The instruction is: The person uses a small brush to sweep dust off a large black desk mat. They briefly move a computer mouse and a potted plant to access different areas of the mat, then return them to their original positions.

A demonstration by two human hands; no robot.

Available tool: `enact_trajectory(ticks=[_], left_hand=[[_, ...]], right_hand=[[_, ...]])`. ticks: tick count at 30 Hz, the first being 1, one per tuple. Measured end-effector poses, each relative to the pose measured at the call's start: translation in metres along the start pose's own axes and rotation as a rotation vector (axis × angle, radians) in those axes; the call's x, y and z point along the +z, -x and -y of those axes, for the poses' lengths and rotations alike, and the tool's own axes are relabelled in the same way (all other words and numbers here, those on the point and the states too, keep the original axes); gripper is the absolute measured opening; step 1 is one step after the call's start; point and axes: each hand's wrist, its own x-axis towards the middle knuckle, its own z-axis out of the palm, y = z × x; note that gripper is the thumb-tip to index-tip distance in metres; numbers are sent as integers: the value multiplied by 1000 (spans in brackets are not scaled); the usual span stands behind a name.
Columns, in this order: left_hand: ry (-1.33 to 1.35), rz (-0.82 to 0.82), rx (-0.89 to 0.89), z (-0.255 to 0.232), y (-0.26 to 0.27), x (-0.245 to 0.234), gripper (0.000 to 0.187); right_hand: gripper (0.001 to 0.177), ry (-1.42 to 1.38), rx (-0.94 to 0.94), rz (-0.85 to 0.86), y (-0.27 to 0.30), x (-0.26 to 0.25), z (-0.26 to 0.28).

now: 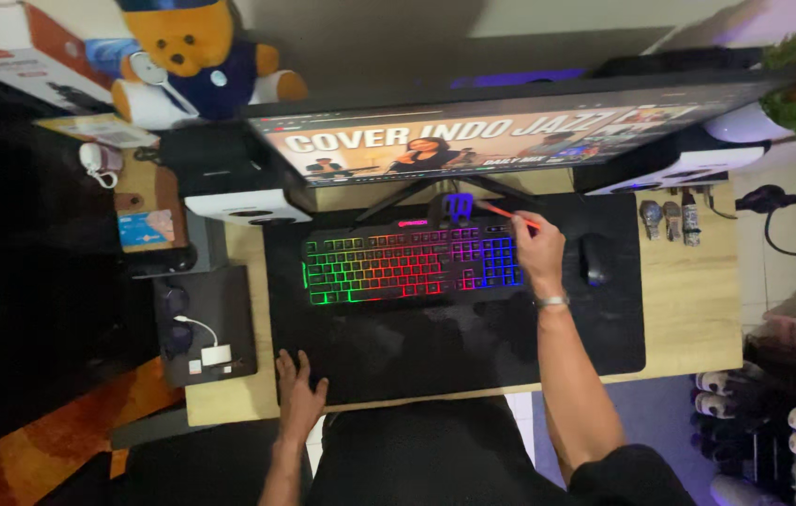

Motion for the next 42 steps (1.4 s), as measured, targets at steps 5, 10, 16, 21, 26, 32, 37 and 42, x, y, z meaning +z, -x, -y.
enact_trajectory(ticks=[5, 10, 16, 21, 26, 32, 37, 42], left_hand=[[27, 64, -109, -7, -4, 0, 80], [33, 53, -121, -12, -5, 3, 80], [11, 78, -159, -15, -7, 5, 81], [-48, 71, -157, -10, -10, 8, 81], [-26, 74, -176, -8, -14, 12, 83], [-30, 37, -137, -9, -12, 10, 80], [-35, 20, -108, -10, -11, 13, 78], [-83, 0, -108, -12, -11, 11, 77]], right_hand=[[22, 261, 132, -394, -2, -32, -18], [22, -139, 106, -273, 10, -37, -6], [19, 66, 68, -297, 4, -38, -7], [19, 83, 32, -507, 15, -53, 0], [20, -181, -38, -185, 24, -25, 33], [19, -276, 154, 49, -14, -12, 35], [19, 45, 66, -92, -36, -29, 29], [21, -181, 24, 7, -30, -26, 43]])
